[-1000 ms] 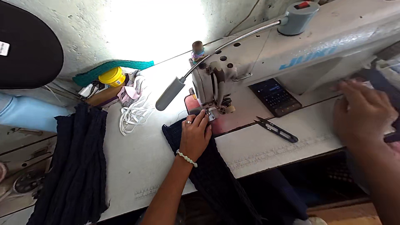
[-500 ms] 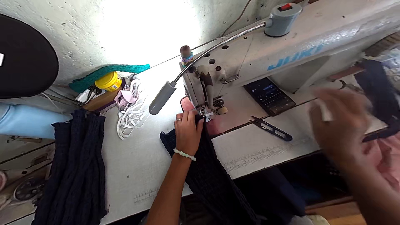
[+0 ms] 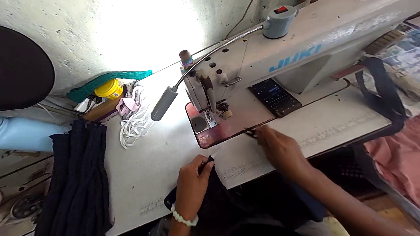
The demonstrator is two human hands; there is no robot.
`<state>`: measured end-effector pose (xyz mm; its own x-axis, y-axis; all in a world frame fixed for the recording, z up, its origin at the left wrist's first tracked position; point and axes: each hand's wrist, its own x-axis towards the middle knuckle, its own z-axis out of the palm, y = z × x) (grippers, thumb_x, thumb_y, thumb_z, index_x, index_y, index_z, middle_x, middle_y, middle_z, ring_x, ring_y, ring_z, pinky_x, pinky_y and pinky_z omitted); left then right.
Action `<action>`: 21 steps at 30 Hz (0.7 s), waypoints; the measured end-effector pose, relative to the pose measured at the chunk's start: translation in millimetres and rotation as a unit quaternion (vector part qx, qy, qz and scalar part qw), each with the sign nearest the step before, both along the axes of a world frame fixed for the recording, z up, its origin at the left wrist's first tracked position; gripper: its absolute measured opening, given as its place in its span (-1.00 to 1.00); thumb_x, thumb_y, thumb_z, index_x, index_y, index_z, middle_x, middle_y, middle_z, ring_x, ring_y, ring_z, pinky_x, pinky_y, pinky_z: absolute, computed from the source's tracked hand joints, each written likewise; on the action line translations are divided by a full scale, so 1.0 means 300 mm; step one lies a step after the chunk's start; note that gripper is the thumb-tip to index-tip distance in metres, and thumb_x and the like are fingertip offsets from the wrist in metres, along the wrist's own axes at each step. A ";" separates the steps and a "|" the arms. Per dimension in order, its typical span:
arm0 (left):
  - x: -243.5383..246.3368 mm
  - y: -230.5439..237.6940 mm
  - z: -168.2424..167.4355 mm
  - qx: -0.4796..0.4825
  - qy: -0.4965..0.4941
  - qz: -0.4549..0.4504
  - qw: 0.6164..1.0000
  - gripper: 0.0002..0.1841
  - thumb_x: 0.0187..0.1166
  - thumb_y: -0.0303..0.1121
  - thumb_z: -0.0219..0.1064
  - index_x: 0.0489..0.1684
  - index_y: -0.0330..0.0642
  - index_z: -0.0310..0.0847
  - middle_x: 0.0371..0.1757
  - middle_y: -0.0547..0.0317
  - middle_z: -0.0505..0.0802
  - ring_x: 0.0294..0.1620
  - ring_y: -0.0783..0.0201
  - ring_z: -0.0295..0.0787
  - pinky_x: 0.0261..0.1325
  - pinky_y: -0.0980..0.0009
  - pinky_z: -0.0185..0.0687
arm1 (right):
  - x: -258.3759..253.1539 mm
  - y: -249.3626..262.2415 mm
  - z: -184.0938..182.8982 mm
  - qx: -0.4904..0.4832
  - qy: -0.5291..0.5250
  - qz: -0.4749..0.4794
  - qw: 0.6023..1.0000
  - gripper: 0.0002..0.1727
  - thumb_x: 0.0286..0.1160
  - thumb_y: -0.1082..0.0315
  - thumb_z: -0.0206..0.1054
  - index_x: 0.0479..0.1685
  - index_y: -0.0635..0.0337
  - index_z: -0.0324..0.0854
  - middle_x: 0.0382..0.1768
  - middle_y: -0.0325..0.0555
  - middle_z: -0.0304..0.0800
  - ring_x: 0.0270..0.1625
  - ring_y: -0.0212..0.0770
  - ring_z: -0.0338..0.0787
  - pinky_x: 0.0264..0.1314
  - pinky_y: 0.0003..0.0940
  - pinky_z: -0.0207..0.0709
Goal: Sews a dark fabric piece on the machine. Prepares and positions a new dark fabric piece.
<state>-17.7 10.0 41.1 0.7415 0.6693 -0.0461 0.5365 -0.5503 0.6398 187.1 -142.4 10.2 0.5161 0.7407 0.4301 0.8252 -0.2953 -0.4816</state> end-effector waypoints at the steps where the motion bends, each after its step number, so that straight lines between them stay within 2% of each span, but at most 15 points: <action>1: -0.012 -0.016 -0.002 0.000 -0.019 0.014 1.000 -0.79 0.60 -0.24 0.36 -0.21 -0.18 0.82 -0.46 0.28 0.82 -0.46 0.48 0.70 -0.33 0.47 0.60 | -0.038 0.026 -0.003 0.004 -0.007 0.026 1.000 -0.72 0.70 0.33 0.15 -0.08 0.37 0.70 -0.41 0.13 0.81 -0.39 0.11 0.87 -0.38 -0.01 0.71; 4: -0.020 -0.041 -0.003 0.024 -0.056 0.027 0.998 -0.77 0.64 -0.25 0.29 -0.17 -0.16 0.83 -0.43 0.30 0.84 -0.46 0.57 0.70 -0.35 0.58 0.59 | -0.112 0.114 -0.033 0.025 -0.072 0.095 0.993 -0.72 0.59 0.19 0.29 -0.15 0.26 0.75 -0.52 0.04 0.71 -0.50 0.05 0.78 -0.53 -0.12 0.58; 7: -0.010 -0.052 -0.007 0.043 -0.075 0.028 0.996 -0.78 0.63 -0.27 0.28 -0.18 -0.15 0.85 -0.39 0.30 0.87 -0.41 0.59 0.74 -0.31 0.60 0.61 | -0.138 0.180 -0.041 0.041 -0.115 0.135 0.983 -0.83 0.45 0.32 0.33 -0.22 0.23 0.75 -0.59 -0.01 0.60 -0.62 -0.01 0.68 -0.67 -0.23 0.44; 9: -0.002 -0.060 -0.005 0.045 -0.090 0.033 0.994 -0.79 0.60 -0.28 0.30 -0.16 -0.14 0.87 -0.33 0.31 0.90 -0.35 0.61 0.78 -0.25 0.62 0.64 | -0.144 0.193 -0.048 0.039 -0.100 0.140 0.984 -0.84 0.47 0.33 0.32 -0.25 0.23 0.73 -0.60 -0.02 0.58 -0.66 -0.04 0.65 -0.72 -0.24 0.41; 10: 0.002 -0.064 -0.001 0.040 -0.099 0.033 0.994 -0.78 0.60 -0.30 0.30 -0.12 -0.16 0.87 -0.28 0.29 0.92 -0.31 0.61 0.80 -0.20 0.63 0.66 | -0.145 0.187 -0.052 0.040 -0.076 0.131 0.988 -0.78 0.57 0.27 0.28 -0.26 0.23 0.74 -0.58 -0.02 0.63 -0.65 -0.05 0.68 -0.71 -0.22 0.44; 12: 0.010 -0.074 0.002 0.026 -0.118 0.037 0.992 -0.79 0.61 -0.31 0.30 -0.09 -0.16 0.86 -0.28 0.32 0.91 -0.35 0.66 0.75 -0.24 0.69 0.61 | -0.144 0.148 -0.043 0.038 0.013 0.101 0.994 -0.69 0.65 0.20 0.24 -0.21 0.25 0.76 -0.50 0.00 0.75 -0.59 -0.05 0.77 -0.64 -0.16 0.56; 13: 0.016 -0.079 0.002 0.017 -0.132 0.039 0.990 -0.79 0.62 -0.32 0.30 -0.10 -0.18 0.85 -0.30 0.32 0.90 -0.36 0.68 0.72 -0.26 0.71 0.59 | -0.141 0.116 -0.029 0.030 0.082 0.092 0.992 -0.67 0.68 0.17 0.23 -0.16 0.26 0.76 -0.48 -0.02 0.77 -0.55 -0.09 0.77 -0.57 -0.17 0.59; 14: 0.022 -0.084 0.002 0.003 -0.149 0.040 0.988 -0.80 0.63 -0.33 0.30 -0.12 -0.20 0.84 -0.31 0.33 0.88 -0.38 0.71 0.69 -0.27 0.74 0.56 | -0.137 0.079 -0.015 0.019 0.164 0.091 0.982 -0.65 0.70 0.12 0.22 -0.11 0.25 0.74 -0.50 -0.09 0.73 -0.54 -0.20 0.68 -0.51 -0.27 0.55; 16: 0.036 -0.095 0.006 -0.035 -0.186 0.038 0.981 -0.82 0.64 -0.38 0.29 -0.14 -0.25 0.81 -0.31 0.34 0.85 -0.36 0.74 0.66 -0.24 0.78 0.55 | -0.139 0.007 0.003 0.012 0.325 0.115 0.939 -0.65 0.68 0.07 0.26 -0.06 0.21 0.71 -0.56 -0.29 0.58 -0.57 -0.50 0.47 -0.49 -0.57 0.35; 17: 0.043 -0.102 0.009 -0.056 -0.200 0.036 0.978 -0.82 0.64 -0.39 0.29 -0.14 -0.27 0.80 -0.31 0.34 0.84 -0.34 0.74 0.66 -0.23 0.78 0.56 | -0.148 -0.022 0.010 0.011 0.404 0.134 0.905 -0.67 0.67 0.07 0.28 -0.05 0.19 0.69 -0.56 -0.36 0.55 -0.56 -0.58 0.44 -0.49 -0.65 0.31; 19: 0.058 -0.119 0.016 -0.094 -0.220 0.021 0.971 -0.83 0.64 -0.42 0.28 -0.14 -0.28 0.78 -0.31 0.36 0.83 -0.33 0.73 0.68 -0.21 0.78 0.58 | -0.168 -0.056 0.022 0.010 0.534 0.166 0.829 -0.74 0.67 0.11 0.29 -0.08 0.13 0.64 -0.56 -0.47 0.50 -0.57 -0.65 0.42 -0.50 -0.71 0.29; 21: 0.073 -0.139 0.022 -0.115 -0.226 0.000 0.967 -0.84 0.64 -0.42 0.28 -0.13 -0.29 0.77 -0.29 0.36 0.84 -0.31 0.72 0.69 -0.19 0.77 0.60 | -0.181 -0.063 0.035 0.037 0.613 0.176 0.769 -0.83 0.68 0.17 0.26 -0.11 0.07 0.58 -0.57 -0.52 0.49 -0.59 -0.67 0.42 -0.55 -0.74 0.26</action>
